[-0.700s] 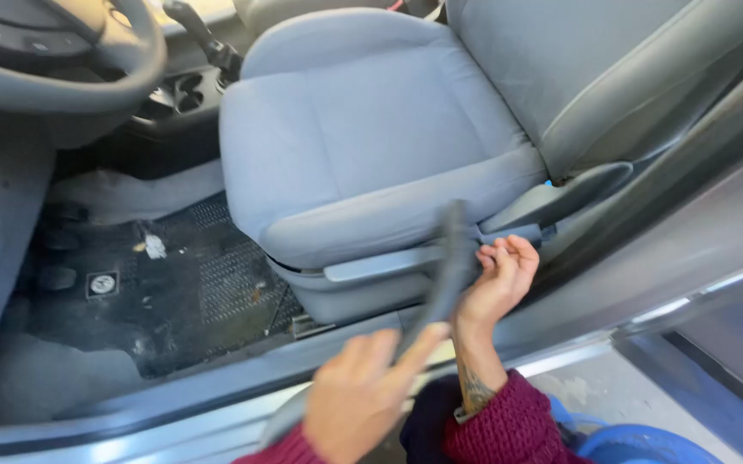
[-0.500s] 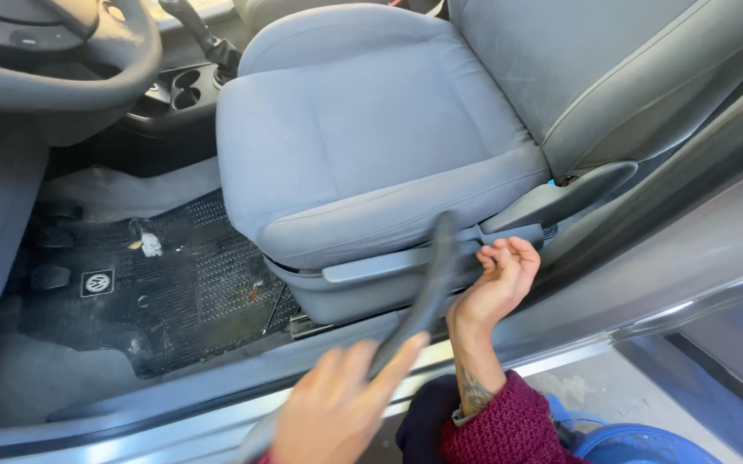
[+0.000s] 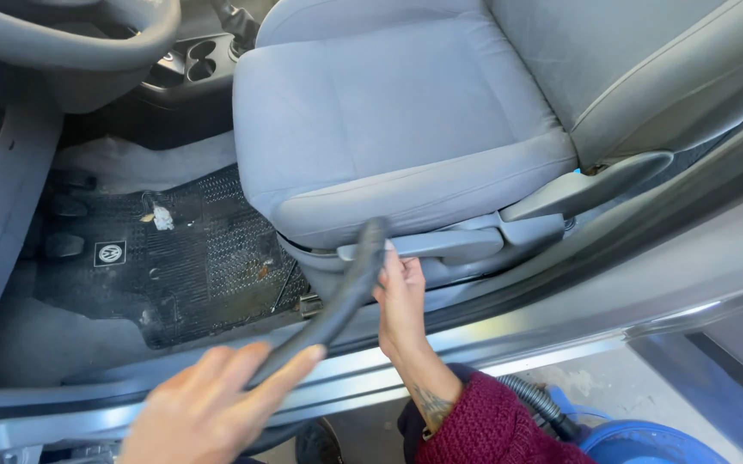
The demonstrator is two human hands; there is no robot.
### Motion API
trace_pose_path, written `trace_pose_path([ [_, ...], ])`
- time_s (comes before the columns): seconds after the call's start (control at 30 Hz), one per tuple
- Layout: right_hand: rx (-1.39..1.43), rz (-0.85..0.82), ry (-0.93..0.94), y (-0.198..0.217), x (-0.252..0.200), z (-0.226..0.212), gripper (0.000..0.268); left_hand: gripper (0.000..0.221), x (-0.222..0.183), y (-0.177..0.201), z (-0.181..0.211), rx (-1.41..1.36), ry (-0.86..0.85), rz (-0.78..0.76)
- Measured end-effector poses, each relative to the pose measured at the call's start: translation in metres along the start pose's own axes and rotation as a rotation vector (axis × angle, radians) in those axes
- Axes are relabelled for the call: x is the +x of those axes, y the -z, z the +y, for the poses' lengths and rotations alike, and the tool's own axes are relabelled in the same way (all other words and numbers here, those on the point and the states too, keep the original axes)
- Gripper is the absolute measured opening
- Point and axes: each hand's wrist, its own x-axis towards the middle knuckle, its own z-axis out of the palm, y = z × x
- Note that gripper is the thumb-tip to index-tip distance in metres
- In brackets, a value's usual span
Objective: Using a vacuum hose to clean the fabric and crevices of a vehicle front seat.
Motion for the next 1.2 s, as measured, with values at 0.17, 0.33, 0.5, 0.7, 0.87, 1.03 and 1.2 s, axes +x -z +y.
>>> trace_pose_path([
  [0.17,-0.168,0.061,0.116,-0.014,0.001,0.008,0.017,0.069,0.031,0.010,-0.006,0.077,-0.020,-0.104],
  [0.33,-0.449,0.060,0.111,-0.032,-0.021,-0.013,0.023,0.075,0.071,0.021,-0.010,0.122,-0.176,-0.198],
  [0.5,-0.347,-0.129,0.340,-0.006,-0.005,0.016,0.014,0.080,0.022,0.023,-0.044,0.194,-0.201,-0.444],
  [0.7,-0.310,-0.169,0.299,-0.005,-0.005,0.018,0.022,0.065,0.102,-0.011,0.007,0.101,-0.202,-0.216],
  [0.87,-0.318,-0.120,0.320,0.002,0.014,0.035,0.019,0.063,0.109,-0.023,0.044,0.100,-0.120,-0.173],
  [1.03,-0.753,0.002,0.541,-0.012,-0.003,0.012,0.020,0.069,0.081,0.009,0.020,-0.009,0.223,-0.537],
  [1.2,-0.497,-0.111,0.388,-0.001,0.002,0.024,0.021,0.062,0.133,0.009,0.015,-0.201,0.230,-0.285],
])
